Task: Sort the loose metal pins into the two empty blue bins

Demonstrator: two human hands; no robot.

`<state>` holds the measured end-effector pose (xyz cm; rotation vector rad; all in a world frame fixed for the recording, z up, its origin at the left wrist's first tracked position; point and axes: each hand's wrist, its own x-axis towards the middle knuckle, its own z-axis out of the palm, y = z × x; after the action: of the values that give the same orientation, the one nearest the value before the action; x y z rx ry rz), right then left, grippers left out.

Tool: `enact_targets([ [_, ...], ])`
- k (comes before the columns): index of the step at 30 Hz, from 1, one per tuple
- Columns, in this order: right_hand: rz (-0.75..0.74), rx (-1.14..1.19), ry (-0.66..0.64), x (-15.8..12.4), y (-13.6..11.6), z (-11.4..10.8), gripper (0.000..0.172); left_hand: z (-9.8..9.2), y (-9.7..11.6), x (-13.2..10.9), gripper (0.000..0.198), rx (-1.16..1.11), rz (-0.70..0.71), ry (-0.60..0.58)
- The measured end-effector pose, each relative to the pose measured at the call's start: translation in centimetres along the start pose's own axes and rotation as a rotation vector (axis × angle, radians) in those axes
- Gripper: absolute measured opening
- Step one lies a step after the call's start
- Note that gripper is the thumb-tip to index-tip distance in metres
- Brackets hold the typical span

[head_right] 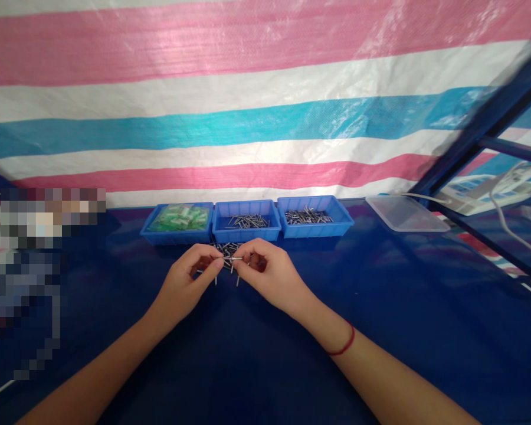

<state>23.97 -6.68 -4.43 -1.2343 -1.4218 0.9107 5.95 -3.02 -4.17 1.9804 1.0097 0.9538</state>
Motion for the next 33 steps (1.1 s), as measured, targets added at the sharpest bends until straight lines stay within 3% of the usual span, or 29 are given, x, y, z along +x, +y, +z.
enact_targets([
  [11, -0.018, 0.029, 0.041, -0.1, -0.6, -0.4, 0.018, 0.2, -0.1, 0.0, 0.017, 0.102, 0.043, -0.090],
  [13, -0.055, 0.008, 0.164, 0.5, -0.4, -1.4, 0.019, 0.0, 0.0, 0.0, 0.022, 0.165, 0.053, -0.068],
  [17, -0.119, -0.258, 0.567, 2.3, 0.7, -5.2, 0.019, -0.6, -0.4, 0.1, 0.024, 0.398, 0.103, -0.081],
  [20, -0.093, -0.580, 0.682, 3.1, 1.5, -7.6, 0.023, -0.7, -0.8, 0.1, 0.029, 0.624, 0.135, -0.126],
  [24, -0.159, -0.628, 0.573, 2.8, 1.3, -6.9, 0.027, -0.6, -1.1, -0.1, 0.031, 0.772, 0.155, -0.199],
  [29, -0.269, -0.618, 0.237, 1.0, -0.1, -2.8, 0.019, -0.5, -1.2, -0.1, 0.022, 0.803, 0.195, -0.198],
  [33, -0.320, -0.627, 0.000, -0.3, -0.6, -0.8, 0.017, -0.4, -1.2, -0.1, 0.019, 0.814, 0.196, -0.209],
])
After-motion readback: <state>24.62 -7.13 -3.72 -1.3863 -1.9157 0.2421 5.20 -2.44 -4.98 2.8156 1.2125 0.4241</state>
